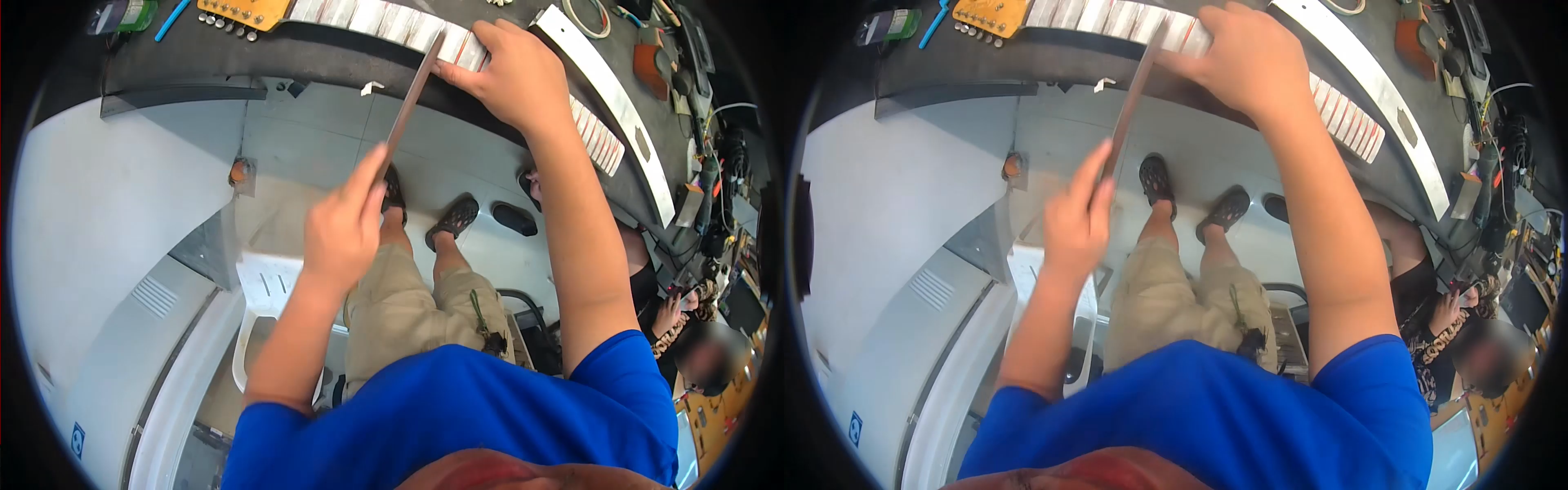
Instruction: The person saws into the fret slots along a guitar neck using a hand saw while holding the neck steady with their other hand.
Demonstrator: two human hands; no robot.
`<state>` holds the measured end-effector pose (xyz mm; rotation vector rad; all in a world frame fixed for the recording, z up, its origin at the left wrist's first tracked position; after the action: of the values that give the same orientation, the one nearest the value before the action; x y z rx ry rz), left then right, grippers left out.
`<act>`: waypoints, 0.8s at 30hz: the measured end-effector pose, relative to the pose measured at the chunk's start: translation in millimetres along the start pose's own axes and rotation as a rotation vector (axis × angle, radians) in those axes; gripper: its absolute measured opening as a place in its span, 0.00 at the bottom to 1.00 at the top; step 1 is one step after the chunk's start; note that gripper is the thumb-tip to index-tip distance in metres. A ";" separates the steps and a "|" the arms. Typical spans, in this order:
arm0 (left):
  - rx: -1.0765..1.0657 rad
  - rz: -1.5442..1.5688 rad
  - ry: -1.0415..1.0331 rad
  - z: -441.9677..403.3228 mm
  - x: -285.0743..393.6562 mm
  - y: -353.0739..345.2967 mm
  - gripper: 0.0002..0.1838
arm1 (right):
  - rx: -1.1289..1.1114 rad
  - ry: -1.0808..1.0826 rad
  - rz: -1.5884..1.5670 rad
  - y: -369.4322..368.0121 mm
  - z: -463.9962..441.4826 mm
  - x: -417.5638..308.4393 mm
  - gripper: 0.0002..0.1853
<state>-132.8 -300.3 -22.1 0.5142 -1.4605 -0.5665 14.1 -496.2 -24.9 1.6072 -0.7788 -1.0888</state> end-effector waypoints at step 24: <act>0.001 -0.103 -0.012 -11.6 8.0 -8.7 0.28 | -0.053 -0.036 -0.046 8.0 -3.4 -1.6 0.30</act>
<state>-121.4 -312.3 -22.1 0.5903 -1.4520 -0.6518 16.8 -495.8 -16.5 1.5717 -0.7343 -1.1647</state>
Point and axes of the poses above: each hand's wrist, its own z-axis away from the middle knuckle, its own y-axis out of the back of the hand, x = y × z, the point moved 8 cm from there along -z, towards the middle knuckle, and after that the axes turned 4 degrees about y, right-handed, at the moved point
